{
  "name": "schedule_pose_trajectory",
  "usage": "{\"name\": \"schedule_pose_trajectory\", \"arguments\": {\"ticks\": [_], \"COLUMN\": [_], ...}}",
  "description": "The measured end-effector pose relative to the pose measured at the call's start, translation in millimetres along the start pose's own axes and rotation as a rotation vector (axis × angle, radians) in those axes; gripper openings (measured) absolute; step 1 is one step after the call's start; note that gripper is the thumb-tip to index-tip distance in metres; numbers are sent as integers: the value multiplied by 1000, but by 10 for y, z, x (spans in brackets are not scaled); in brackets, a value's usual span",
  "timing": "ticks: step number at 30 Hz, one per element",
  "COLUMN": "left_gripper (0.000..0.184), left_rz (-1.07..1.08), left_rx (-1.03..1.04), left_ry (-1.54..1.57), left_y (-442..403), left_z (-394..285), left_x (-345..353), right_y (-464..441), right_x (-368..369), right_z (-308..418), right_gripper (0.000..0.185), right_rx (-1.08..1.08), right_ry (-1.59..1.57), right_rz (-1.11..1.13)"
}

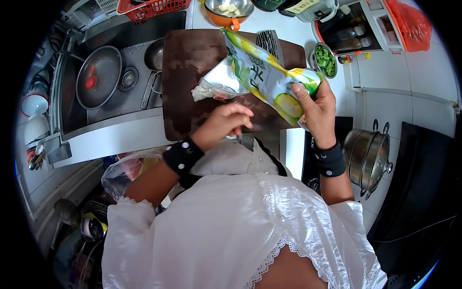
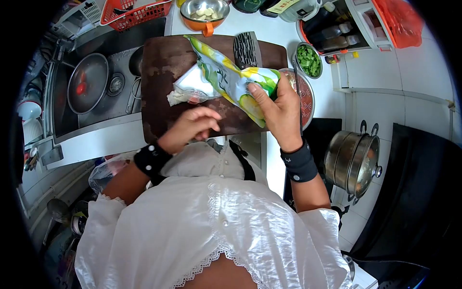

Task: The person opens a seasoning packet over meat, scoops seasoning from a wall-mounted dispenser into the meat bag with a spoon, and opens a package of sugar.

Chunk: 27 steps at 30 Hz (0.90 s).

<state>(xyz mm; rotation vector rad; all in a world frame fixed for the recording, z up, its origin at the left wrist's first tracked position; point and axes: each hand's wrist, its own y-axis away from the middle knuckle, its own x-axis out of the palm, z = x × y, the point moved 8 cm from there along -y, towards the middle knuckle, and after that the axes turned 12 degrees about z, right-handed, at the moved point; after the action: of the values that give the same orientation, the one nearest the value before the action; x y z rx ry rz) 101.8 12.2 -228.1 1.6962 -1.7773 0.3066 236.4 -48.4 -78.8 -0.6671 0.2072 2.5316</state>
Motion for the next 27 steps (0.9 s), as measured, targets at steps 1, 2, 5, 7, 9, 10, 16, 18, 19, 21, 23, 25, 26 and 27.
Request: {"name": "schedule_pose_trajectory", "arguments": {"ticks": [1, 2, 5, 7, 9, 10, 16, 18, 19, 21, 23, 25, 26, 27], "left_gripper": [22, 23, 30, 34, 37, 35, 19, 13, 12, 11, 11, 12, 12, 12], "left_rz": [-66, -132, -422, -507, -553, -522, -327, -355, -364, -381, -410, -424, -422, -420], "left_rx": [59, 117, 354, 418, 389, 393, 339, 294, 297, 304, 294, 320, 347, 374], "left_ry": [-61, -121, -345, -395, -457, -461, -423, -500, -486, -458, -468, -453, -433, -414], "left_y": [62, 113, 221, 203, 185, 119, -42, -12, 8, 49, 6, -2, 3, 10], "left_z": [-129, -285, -762, -924, -1049, -1063, -1001, -959, -959, -971, -900, -907, -919, -936], "left_x": [-141, -281, -746, -901, -963, -1012, -1124, -1155, -1143, -1096, -1135, -1119, -1082, -1060], "right_y": [-10, -21, -59, -78, -101, -114, -190, -206, -218, -253, -278, -308, -313, -318], "right_x": [-4, -6, -10, 2, 28, 43, 93, 80, 69, 40, 2, -23, -36, -48], "right_z": [15, 31, 50, 78, 115, 133, 167, 146, 150, 155, 148, 153, 153, 153], "right_gripper": [24, 24, 24, 23, 22, 22, 20, 20, 20, 19, 20, 21, 21, 22], "right_rx": [-11, -21, -57, -70, -70, -69, -52, -31, -34, -40, -73, -103, -114, -125], "right_ry": [-3, -5, 27, 43, 38, 32, 0, -50, -54, -62, -21, -14, -29, -43], "right_rz": [6, 12, 27, 42, 64, 80, 133, 120, 108, 87, 76, 61, 49, 36]}}
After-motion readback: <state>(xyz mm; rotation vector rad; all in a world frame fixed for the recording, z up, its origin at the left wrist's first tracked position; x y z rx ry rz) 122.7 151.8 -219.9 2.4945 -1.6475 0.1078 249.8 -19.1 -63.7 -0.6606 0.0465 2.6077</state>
